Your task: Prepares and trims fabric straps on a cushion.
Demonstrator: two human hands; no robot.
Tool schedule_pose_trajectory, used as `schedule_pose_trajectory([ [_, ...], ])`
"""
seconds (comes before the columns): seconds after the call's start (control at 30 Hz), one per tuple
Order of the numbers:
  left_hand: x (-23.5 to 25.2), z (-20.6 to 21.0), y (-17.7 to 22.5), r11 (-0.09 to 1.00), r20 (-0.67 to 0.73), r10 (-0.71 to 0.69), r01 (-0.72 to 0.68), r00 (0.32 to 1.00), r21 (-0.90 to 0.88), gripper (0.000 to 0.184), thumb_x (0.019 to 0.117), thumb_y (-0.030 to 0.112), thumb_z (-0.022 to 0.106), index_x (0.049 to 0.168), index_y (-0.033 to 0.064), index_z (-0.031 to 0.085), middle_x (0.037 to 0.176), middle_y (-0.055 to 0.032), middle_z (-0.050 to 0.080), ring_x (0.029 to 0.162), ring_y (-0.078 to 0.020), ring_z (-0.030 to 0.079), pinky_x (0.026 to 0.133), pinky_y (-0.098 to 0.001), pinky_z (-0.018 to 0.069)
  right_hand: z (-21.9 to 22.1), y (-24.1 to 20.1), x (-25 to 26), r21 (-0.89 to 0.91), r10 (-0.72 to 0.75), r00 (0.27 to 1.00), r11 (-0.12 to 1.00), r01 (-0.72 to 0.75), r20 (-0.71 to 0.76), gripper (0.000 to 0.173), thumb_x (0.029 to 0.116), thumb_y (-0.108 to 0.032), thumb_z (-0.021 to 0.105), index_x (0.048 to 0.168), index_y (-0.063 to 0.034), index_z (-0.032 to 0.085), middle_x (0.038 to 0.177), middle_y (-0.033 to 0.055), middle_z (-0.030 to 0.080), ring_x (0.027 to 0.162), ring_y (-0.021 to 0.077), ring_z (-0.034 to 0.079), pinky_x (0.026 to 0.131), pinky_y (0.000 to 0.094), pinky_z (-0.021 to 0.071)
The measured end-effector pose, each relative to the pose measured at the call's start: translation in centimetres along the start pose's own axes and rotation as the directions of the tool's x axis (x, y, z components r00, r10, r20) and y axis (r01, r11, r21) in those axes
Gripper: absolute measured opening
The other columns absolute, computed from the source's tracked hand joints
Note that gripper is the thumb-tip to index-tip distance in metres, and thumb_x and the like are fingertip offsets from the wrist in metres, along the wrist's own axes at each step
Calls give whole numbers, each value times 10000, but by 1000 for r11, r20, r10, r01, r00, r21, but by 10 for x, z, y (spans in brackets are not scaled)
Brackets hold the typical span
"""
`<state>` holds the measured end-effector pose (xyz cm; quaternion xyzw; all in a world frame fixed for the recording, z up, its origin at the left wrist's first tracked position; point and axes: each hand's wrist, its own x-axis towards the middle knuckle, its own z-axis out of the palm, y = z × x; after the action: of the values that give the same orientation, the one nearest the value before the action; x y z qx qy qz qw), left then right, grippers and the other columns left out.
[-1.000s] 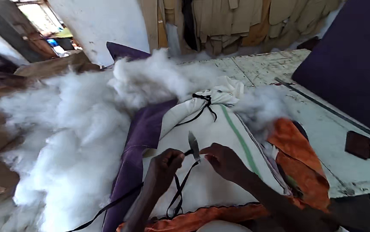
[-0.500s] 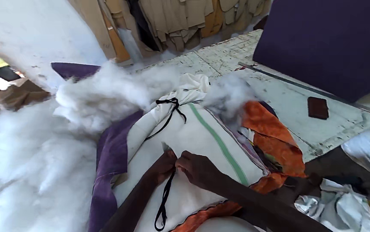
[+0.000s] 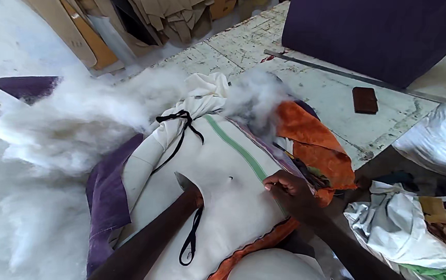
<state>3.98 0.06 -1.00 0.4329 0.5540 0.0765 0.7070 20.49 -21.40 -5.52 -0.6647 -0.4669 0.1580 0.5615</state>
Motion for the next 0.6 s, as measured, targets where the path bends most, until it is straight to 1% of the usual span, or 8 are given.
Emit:
schedule_pose_trajectory([
  [0.1, -27, 5, 10, 978, -2, 64, -62, 998, 199, 299, 1104, 28, 316, 1309, -109, 486, 1112, -178, 621, 934, -151, 600, 874, -259, 493, 15, -5, 5, 30, -42, 998, 999, 41, 37, 113, 981, -127, 641, 1032, -84, 732, 913, 12, 659, 672, 77, 625, 577, 226, 568],
  [0.2, -31, -4, 2, 958, 25, 194, -195, 981, 212, 222, 1085, -13, 305, 1049, -10, 524, 808, -8, 613, 706, -3, 594, 698, -136, 513, 28, -11, 12, 55, -65, 996, 997, 62, 55, 104, 975, -110, 646, 1026, -80, 731, 922, 14, 659, 696, 76, 634, 602, 221, 576],
  [0.23, -22, -11, -4, 966, 38, 197, -200, 980, 161, 208, 1084, -10, 318, 1031, 22, 517, 779, 22, 601, 683, 13, 590, 671, -135, 515, 32, -12, 15, 48, -80, 995, 996, 77, 61, 105, 972, -102, 646, 1029, -77, 731, 926, 15, 658, 706, 74, 635, 612, 220, 576],
  [0.3, 3, -24, -17, 975, -19, 189, -186, 982, 122, 160, 1079, 18, 388, 1110, 19, 546, 839, 0, 608, 727, -17, 597, 679, -196, 532, 40, -15, 26, -13, -126, 989, 992, 128, 70, 122, 968, -91, 651, 1055, -70, 732, 939, 28, 656, 732, 78, 640, 635, 222, 580],
  [0.33, 12, -27, -21, 977, -44, 172, -164, 984, 139, 215, 1089, 38, 377, 1220, -32, 533, 957, -66, 593, 819, -76, 573, 755, -257, 511, 44, -16, 33, -59, -146, 986, 987, 151, 78, 142, 963, -85, 656, 1079, -66, 734, 943, 40, 655, 743, 91, 642, 644, 235, 579],
  [0.43, 15, -30, -21, 938, -23, 165, -150, 986, 312, 301, 1115, 93, 321, 1281, -50, 528, 1074, -113, 592, 912, -101, 568, 835, -272, 496, 54, -14, 48, -162, -162, 980, 970, 180, 118, 186, 948, -74, 680, 1125, -65, 734, 956, 66, 652, 758, 141, 645, 640, 294, 573],
  [0.53, 16, -35, -24, 960, 9, 163, -160, 987, 230, 285, 1120, 147, 319, 1184, 6, 558, 930, -48, 603, 787, -65, 583, 717, -243, 514, 60, -11, 53, -158, -143, 981, 974, 163, 132, 183, 944, -99, 702, 1123, -80, 739, 970, 58, 651, 759, 132, 647, 643, 290, 579],
  [0.6, 3, -28, -18, 979, 2, 127, -126, 992, 161, 283, 1120, 122, 312, 1231, -15, 533, 973, -68, 583, 823, -82, 568, 752, -252, 502, 63, -9, 51, -138, -132, 984, 979, 148, 118, 196, 943, -102, 706, 1135, -76, 731, 975, 61, 655, 756, 129, 653, 650, 284, 586],
])
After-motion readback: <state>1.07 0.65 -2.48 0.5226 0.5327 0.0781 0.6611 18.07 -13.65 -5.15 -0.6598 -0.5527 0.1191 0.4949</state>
